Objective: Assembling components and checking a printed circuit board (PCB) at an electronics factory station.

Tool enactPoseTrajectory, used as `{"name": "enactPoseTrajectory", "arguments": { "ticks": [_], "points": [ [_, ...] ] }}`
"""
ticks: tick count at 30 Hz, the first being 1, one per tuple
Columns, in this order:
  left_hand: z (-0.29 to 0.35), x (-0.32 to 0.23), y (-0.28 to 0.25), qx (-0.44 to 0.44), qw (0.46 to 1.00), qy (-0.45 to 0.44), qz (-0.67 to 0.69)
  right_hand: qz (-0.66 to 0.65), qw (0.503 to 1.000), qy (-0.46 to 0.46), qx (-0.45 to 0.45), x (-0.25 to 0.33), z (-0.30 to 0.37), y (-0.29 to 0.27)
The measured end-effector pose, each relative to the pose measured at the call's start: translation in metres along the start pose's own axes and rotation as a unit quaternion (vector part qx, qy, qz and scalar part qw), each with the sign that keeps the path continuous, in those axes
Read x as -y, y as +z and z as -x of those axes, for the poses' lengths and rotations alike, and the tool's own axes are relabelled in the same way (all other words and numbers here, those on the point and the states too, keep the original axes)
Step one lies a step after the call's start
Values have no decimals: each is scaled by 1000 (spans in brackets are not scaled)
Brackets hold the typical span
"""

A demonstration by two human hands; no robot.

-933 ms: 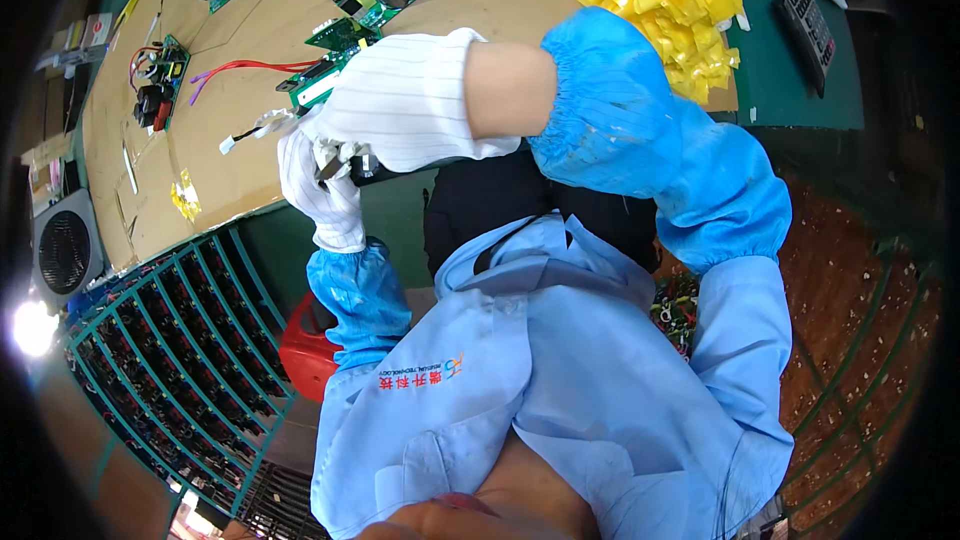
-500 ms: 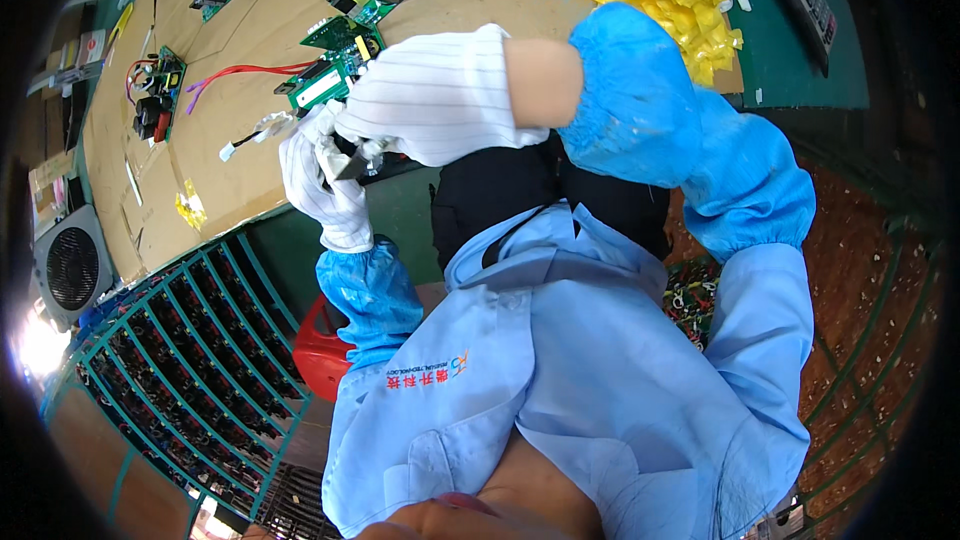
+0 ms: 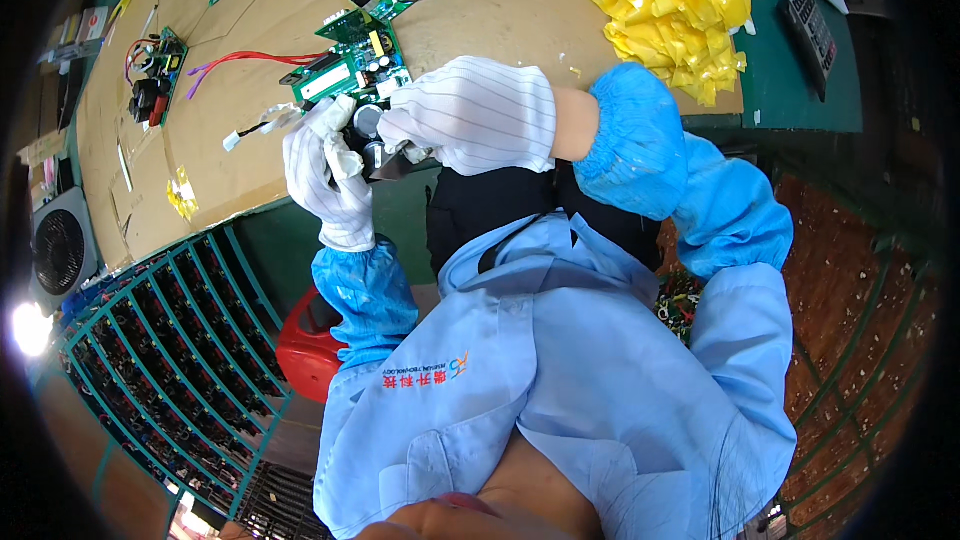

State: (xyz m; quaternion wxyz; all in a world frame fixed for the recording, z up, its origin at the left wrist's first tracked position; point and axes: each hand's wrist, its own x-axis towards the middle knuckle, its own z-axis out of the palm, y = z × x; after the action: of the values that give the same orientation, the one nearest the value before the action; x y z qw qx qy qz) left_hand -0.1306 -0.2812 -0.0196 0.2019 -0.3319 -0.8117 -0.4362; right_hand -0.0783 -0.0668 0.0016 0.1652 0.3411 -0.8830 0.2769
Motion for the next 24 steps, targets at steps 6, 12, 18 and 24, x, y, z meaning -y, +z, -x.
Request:
{"name": "enactPoseTrajectory", "arguments": {
  "ticks": [6,12,18,24],
  "points": [
    [1,3,0,-8,1000,11,-10,33,997,-27,68,10,-5,-5],
    [1,3,-3,0,1000,6,-13,-161,971,178,10,13,-5,-40],
    [4,-6,2,1,999,-19,-38,-73,974,216,7,10,3,-30],
    [10,-19,11,-53,995,-34,-73,-22,990,141,4,12,-4,-39]
  ]
}}
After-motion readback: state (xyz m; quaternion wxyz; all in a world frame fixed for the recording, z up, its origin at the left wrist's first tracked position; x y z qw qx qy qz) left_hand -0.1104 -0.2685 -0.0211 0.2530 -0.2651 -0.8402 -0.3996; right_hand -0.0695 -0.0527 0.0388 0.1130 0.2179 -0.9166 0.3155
